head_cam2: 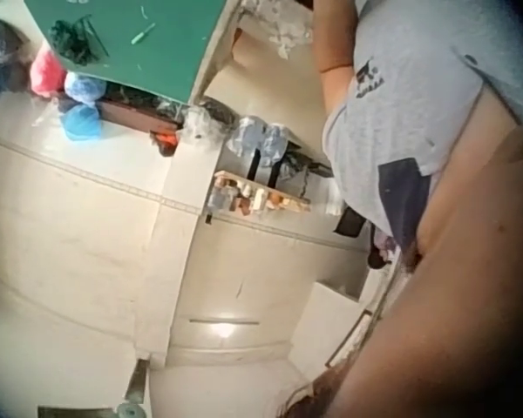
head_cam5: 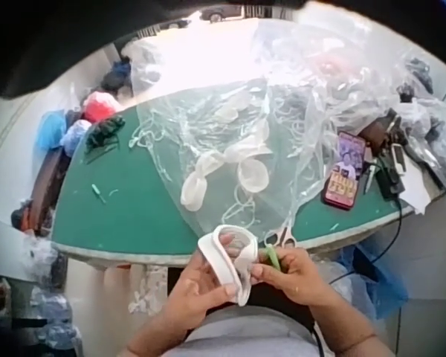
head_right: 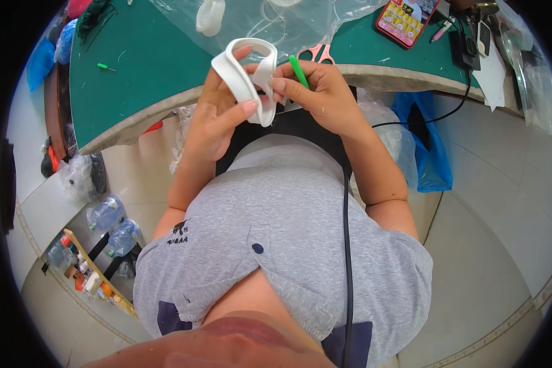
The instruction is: Trimming and assembling white plastic frame components at a workbench.
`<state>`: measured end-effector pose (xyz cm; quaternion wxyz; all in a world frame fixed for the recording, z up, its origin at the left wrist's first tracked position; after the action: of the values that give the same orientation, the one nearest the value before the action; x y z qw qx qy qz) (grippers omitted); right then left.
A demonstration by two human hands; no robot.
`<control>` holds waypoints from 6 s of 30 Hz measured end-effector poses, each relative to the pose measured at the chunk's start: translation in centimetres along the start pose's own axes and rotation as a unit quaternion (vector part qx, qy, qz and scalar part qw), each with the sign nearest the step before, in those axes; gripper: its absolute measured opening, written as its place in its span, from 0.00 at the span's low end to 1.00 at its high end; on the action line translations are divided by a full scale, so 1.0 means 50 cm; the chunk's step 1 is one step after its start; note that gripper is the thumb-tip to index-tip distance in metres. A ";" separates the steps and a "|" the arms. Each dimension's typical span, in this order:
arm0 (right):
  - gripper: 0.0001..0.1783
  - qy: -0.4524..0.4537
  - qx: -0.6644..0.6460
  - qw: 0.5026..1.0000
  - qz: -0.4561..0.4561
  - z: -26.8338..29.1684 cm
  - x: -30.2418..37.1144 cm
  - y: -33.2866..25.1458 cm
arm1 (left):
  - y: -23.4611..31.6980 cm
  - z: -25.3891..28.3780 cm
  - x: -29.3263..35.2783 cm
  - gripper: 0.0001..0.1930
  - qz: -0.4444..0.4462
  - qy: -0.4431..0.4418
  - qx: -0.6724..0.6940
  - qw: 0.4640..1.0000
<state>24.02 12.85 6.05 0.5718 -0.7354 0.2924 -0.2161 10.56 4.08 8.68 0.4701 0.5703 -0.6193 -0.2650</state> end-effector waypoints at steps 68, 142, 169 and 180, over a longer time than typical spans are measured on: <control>0.08 -0.004 0.153 0.984 0.094 0.020 0.027 -0.041 | -0.020 0.027 -0.010 0.10 0.017 -0.078 0.272 0.959; 0.14 -0.055 0.116 0.989 0.073 0.024 0.016 -0.039 | -0.037 -0.024 0.015 0.19 0.067 -0.064 -0.030 0.995; 0.14 0.107 0.252 0.948 0.161 0.192 0.197 -0.171 | -0.024 0.106 0.020 0.19 -0.025 0.023 -0.132 0.991; 0.20 0.280 0.536 0.772 -0.195 0.363 0.394 -0.205 | 0.061 0.252 -0.126 0.21 -0.170 0.284 -0.541 0.773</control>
<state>52.20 14.28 11.08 0.7118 -0.2584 0.1262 -0.6409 -2.56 8.15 4.31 0.8028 0.3666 -0.1052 -0.4583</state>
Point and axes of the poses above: each hand's wrist, its own x-axis away from the middle knuckle, its own z-axis out of the back of the hand, y = z × x, the point moved 4 cm from there along -x, towards the middle knuckle, and after that the axes turned 9 degrees about z, right-handed, at the moved point
